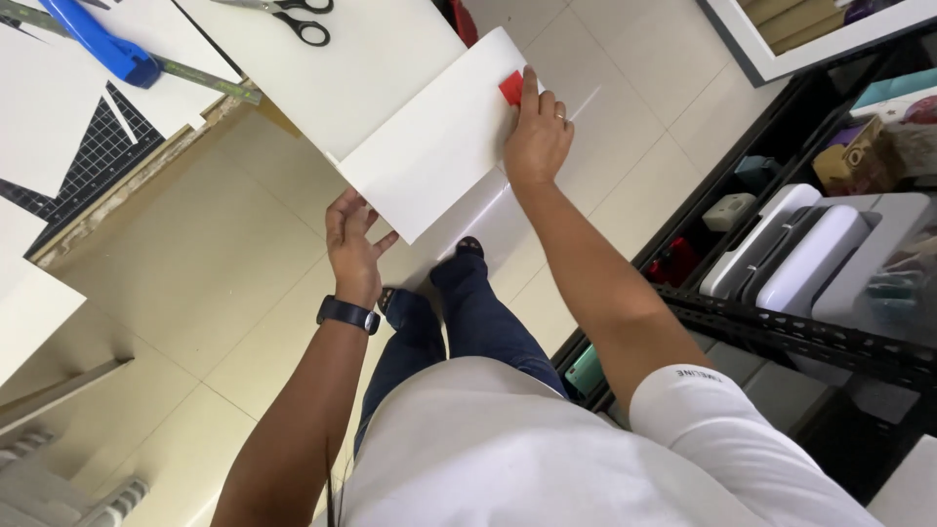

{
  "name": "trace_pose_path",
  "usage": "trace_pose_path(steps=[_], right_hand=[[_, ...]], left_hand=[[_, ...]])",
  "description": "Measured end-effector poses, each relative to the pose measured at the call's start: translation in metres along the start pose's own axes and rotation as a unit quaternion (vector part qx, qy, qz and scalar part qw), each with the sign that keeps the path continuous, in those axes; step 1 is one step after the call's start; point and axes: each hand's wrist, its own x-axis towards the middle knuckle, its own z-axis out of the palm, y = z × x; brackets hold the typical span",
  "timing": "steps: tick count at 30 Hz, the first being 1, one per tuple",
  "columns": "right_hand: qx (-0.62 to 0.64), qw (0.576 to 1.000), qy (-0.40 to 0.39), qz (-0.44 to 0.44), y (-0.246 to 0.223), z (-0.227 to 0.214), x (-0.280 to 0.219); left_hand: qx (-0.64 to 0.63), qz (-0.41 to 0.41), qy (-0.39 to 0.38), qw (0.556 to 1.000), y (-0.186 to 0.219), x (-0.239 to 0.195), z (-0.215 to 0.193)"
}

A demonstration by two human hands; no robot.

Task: Trimming and applying adhesive film to a drawer component using scissors, a squeegee, and a roller.

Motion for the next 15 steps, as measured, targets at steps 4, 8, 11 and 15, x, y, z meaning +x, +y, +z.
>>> trace_pose_path(steps=[4, 8, 11, 15], right_hand=[[0.016, 0.989, -0.134, -0.054, -0.103, -0.095, -0.084], [0.073, 0.98, -0.054, -0.177, -0.08, -0.074, -0.09], [-0.004, 0.999, -0.046, -0.026, -0.014, -0.025, -0.022], [0.09, 0.99, -0.076, -0.074, -0.078, -0.01, -0.074]], left_hand=[[-0.013, -0.016, 0.009, 1.0, -0.013, 0.009, -0.004], [-0.001, -0.008, 0.011, 1.0, -0.007, 0.004, -0.002], [-0.004, -0.05, 0.047, 0.998, 0.011, -0.005, 0.009], [-0.002, -0.003, 0.012, 1.0, -0.005, 0.001, 0.001]])
